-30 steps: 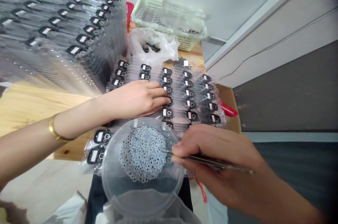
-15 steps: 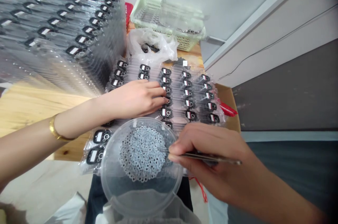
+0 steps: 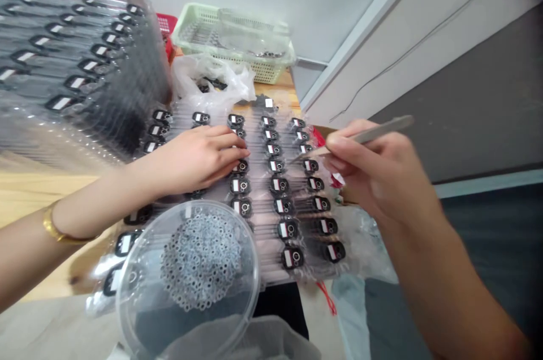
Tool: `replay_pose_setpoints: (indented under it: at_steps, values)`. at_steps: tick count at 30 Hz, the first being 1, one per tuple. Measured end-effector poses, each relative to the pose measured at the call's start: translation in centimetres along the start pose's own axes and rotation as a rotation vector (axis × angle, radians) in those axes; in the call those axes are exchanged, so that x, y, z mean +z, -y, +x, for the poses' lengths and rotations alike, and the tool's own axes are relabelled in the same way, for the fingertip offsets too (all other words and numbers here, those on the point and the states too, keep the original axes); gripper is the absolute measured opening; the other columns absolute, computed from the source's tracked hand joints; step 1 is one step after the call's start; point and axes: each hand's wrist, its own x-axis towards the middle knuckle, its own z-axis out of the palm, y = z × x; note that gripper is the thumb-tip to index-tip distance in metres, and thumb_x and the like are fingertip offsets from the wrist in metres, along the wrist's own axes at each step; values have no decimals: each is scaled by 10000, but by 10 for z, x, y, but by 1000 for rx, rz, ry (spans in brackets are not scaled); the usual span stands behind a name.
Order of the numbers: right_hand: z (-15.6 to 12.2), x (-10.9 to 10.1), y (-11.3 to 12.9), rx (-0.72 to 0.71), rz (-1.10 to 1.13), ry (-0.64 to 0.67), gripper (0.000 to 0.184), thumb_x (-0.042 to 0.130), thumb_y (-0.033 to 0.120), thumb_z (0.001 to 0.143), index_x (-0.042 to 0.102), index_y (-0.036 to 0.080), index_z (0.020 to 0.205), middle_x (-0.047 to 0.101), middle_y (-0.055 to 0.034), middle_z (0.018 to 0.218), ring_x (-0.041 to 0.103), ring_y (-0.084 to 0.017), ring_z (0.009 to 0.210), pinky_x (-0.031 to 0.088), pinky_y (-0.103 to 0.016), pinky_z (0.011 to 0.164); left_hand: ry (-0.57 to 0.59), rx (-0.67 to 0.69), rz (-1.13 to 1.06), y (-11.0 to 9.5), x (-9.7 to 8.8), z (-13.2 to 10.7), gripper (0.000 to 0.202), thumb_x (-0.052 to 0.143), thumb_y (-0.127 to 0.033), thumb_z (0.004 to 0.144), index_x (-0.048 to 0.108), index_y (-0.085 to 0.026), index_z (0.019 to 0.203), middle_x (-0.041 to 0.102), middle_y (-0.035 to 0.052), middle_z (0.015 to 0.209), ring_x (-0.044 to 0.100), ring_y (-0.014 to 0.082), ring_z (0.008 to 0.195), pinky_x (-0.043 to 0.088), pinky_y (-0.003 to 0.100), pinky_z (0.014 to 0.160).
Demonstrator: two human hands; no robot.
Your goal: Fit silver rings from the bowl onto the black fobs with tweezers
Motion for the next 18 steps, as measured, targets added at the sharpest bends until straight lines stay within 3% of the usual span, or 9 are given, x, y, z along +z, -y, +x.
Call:
replay_pose_setpoints:
  at_steps: [2, 5, 9, 18]
  values:
    - [11, -2, -21, 146, 161, -80, 160, 709, 240, 760, 604, 179, 656, 518, 21, 620, 467, -96, 529, 365, -252, 492, -5, 12, -16, 1, 2, 7, 347, 384, -270, 996, 638, -135, 1190, 665, 136, 1165, 610, 242, 1029, 520, 389, 885]
    - [18, 2, -44, 287, 199, -122, 168, 740, 232, 685, 588, 169, 650, 499, 36, 594, 468, -94, 525, 382, -260, 525, 5, 74, -57, 0, 4, 17, 345, 381, -268, 998, 645, -121, 1167, 665, 139, 1171, 609, 243, 1041, 519, 396, 906]
    - [17, 4, -51, 246, 106, -96, 149, 718, 240, 699, 587, 170, 679, 561, 14, 663, 527, -116, 602, 410, -271, 585, 37, 164, -101, -4, 7, 29, 338, 393, -254, 996, 626, -119, 1199, 664, 124, 1181, 595, 238, 1081, 510, 386, 944]
    - [14, -1, -45, 196, -80, -72, 157, 649, 229, 761, 550, 190, 646, 553, 9, 639, 516, -129, 619, 405, -264, 573, 77, 218, -98, -8, 12, 51, 359, 359, -259, 1002, 637, -122, 1183, 674, 131, 1140, 597, 239, 1050, 523, 396, 912]
